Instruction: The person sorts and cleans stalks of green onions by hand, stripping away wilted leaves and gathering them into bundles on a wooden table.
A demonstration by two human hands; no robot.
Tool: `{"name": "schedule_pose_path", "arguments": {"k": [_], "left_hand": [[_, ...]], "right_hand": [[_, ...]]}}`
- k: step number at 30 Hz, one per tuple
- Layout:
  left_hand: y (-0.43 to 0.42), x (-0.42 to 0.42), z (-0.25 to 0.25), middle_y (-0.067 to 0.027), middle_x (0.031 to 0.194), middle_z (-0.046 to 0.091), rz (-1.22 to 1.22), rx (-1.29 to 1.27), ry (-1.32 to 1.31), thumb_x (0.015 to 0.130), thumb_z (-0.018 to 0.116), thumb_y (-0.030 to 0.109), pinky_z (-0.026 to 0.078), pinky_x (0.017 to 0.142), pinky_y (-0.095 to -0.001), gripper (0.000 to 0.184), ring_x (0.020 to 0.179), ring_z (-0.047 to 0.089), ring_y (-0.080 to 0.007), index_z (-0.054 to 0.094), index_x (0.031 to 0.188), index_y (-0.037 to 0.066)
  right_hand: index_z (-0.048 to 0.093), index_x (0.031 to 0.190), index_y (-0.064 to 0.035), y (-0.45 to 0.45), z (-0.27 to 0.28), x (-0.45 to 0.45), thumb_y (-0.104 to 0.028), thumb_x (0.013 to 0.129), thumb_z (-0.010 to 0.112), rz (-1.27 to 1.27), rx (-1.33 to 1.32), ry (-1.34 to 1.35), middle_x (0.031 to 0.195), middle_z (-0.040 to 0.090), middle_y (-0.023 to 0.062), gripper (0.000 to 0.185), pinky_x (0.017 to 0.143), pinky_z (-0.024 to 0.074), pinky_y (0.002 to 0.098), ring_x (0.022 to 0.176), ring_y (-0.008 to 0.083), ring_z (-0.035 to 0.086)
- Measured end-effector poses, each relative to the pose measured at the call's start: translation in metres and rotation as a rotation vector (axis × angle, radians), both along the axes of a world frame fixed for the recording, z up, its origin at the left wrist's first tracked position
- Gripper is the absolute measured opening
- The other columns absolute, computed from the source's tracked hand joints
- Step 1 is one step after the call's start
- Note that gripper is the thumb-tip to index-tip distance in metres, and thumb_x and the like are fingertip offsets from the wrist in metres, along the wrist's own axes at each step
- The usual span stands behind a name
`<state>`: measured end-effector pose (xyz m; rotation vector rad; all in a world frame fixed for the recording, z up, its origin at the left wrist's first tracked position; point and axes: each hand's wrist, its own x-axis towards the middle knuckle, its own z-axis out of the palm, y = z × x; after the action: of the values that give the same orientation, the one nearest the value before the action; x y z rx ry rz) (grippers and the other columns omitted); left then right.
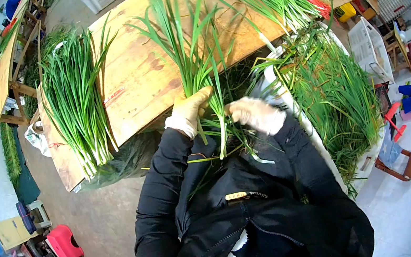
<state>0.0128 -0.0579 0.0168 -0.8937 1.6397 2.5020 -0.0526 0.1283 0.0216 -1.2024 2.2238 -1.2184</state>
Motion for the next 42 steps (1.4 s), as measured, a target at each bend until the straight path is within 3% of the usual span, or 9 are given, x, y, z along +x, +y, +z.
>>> {"name": "schedule_pose_path", "arguments": {"k": [9,11,12,15,19,21,22,28,42], "left_hand": [[-0.004,-0.001,-0.003,0.0037,0.073,0.052,0.097,0.327,0.072,0.079,0.056,0.014,0.032,0.039,-0.0138,0.014,0.054,0.044,-0.0046,0.055,0.091,0.006],[-0.004,0.0,-0.006,0.0034,0.073,0.053,0.115,0.332,0.103,0.079,0.056,0.014,0.033,0.039,-0.0138,0.014,0.053,0.045,-0.0047,0.055,0.091,0.006],[-0.004,0.001,-0.007,0.003,0.072,0.053,0.131,0.334,0.132,0.079,0.056,0.013,0.033,0.038,-0.0139,0.014,0.053,0.045,-0.0048,0.055,0.092,0.006],[-0.004,0.001,-0.007,0.0027,0.071,0.053,0.113,0.331,0.139,0.079,0.057,0.013,0.033,0.038,-0.0139,0.015,0.052,0.045,-0.0049,0.055,0.092,0.006],[0.004,0.0,-0.002,0.0023,0.071,0.054,0.106,0.266,0.145,0.079,0.057,0.013,0.034,0.038,-0.0142,0.015,0.052,0.046,-0.0049,0.056,0.092,0.005],[0.009,-0.004,0.0,0.0022,0.072,0.055,0.106,0.233,0.074,0.078,0.058,0.012,0.034,0.039,-0.0144,0.015,0.052,0.047,-0.0051,0.056,0.091,0.005],[0.011,-0.004,-0.002,0.0022,0.071,0.055,0.103,0.233,0.102,0.078,0.058,0.012,0.033,0.039,-0.0144,0.016,0.051,0.047,-0.0054,0.057,0.092,0.005],[0.019,0.007,-0.004,-0.0014,0.07,0.057,-0.006,0.168,0.175,0.073,0.064,0.013,0.037,0.045,-0.0173,0.02,0.056,0.05,-0.0072,0.055,0.088,0.003],[0.008,0.022,-0.014,-0.0128,0.078,0.062,0.077,0.005,0.201,0.071,0.057,-0.003,0.041,0.053,-0.0189,0.018,0.058,0.053,-0.0106,0.056,0.088,-0.004]], "right_hand": [[0.052,0.073,-0.0038,-0.004,-0.014,0.024,-0.015,0.083,0.048,-0.103,-0.313,0.222,0.066,0.051,0.0077,0.015,0.053,0.0413,0.0298,0.059,0.023,0.052],[0.05,0.073,-0.0031,0.004,-0.009,0.027,-0.015,0.084,0.048,-0.259,-0.411,0.064,0.065,0.052,0.0067,0.016,0.053,0.0419,0.0273,0.057,0.0184,0.053],[0.05,0.074,-0.0019,0.013,-0.01,0.032,-0.016,0.084,0.047,-0.312,-0.506,-0.308,0.065,0.054,0.0067,0.017,0.053,0.0425,0.0253,0.056,0.0147,0.052],[0.05,0.079,-0.0007,0.046,0.007,0.033,-0.008,0.083,0.046,-0.133,-0.78,-0.836,0.065,0.053,0.0063,0.009,0.054,0.0425,0.0232,0.057,0.0132,0.052],[0.045,0.114,-0.0068,0.062,0.008,0.017,-0.016,0.075,0.057,-0.123,0.267,0.234,0.097,0.054,0.0112,0.042,0.079,0.04,0.0292,0.089,0.0197,0.052],[0.044,0.117,-0.0073,0.055,0.003,0.014,-0.025,0.075,0.059,-0.118,0.176,0.338,0.098,0.055,0.0112,0.048,0.079,0.041,0.03,0.092,0.0207,0.052],[0.043,0.118,-0.0077,0.045,0.011,0.018,-0.032,0.077,0.057,-0.067,0.122,-0.159,0.099,0.055,0.0109,0.05,0.077,0.043,0.0296,0.093,0.0198,0.052],[0.053,0.098,0.0013,0.008,-0.008,0.044,-0.014,0.085,0.047,-0.11,-0.195,-1.014,0.079,0.059,0.0069,0.021,0.062,0.0449,0.0206,0.069,0.0109,0.056],[0.052,0.101,0.0033,0.04,0.001,0.022,-0.017,0.085,0.046,-0.117,-0.433,-1.105,0.079,0.058,0.008,0.026,0.061,0.0455,0.0249,0.071,0.014,0.056]]}}
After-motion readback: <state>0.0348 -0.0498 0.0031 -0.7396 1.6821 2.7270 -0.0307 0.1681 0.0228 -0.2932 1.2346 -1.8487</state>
